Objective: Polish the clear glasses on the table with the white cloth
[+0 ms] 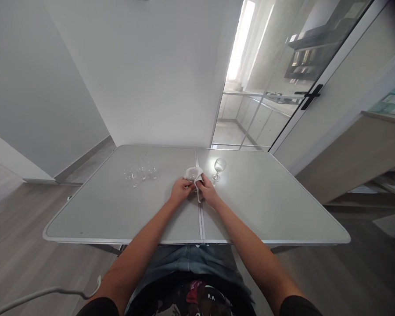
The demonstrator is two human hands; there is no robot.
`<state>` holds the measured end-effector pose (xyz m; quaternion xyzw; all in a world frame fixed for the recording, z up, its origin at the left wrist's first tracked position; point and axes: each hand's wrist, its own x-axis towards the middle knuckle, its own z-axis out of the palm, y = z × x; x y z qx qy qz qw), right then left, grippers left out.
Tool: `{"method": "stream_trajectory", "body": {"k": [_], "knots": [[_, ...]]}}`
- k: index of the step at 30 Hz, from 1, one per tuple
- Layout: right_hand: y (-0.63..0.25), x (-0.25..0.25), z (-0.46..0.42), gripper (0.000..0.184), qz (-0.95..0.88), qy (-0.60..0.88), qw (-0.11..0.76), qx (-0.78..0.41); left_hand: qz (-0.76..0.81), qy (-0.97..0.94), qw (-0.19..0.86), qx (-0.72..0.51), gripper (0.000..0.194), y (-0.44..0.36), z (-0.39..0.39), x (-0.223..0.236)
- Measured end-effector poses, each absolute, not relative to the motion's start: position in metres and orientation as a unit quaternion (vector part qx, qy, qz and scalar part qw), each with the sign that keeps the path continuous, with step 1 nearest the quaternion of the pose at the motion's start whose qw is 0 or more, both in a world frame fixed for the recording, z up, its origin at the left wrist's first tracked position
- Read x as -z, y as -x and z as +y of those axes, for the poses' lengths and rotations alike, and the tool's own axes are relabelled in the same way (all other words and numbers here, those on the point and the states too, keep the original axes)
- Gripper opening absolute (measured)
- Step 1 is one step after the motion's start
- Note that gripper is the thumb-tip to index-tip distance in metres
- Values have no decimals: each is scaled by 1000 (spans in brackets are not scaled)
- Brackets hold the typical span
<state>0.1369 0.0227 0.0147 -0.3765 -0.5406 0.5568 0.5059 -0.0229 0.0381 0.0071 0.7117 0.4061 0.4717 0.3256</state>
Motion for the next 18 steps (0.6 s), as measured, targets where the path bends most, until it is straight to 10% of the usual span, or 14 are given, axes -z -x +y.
{"method": "stream_trajectory", "body": {"k": [18], "knots": [[-136,-10,23,36,-413,292,508,-698,378,-642,359,-562,26,29,39,-12]]}}
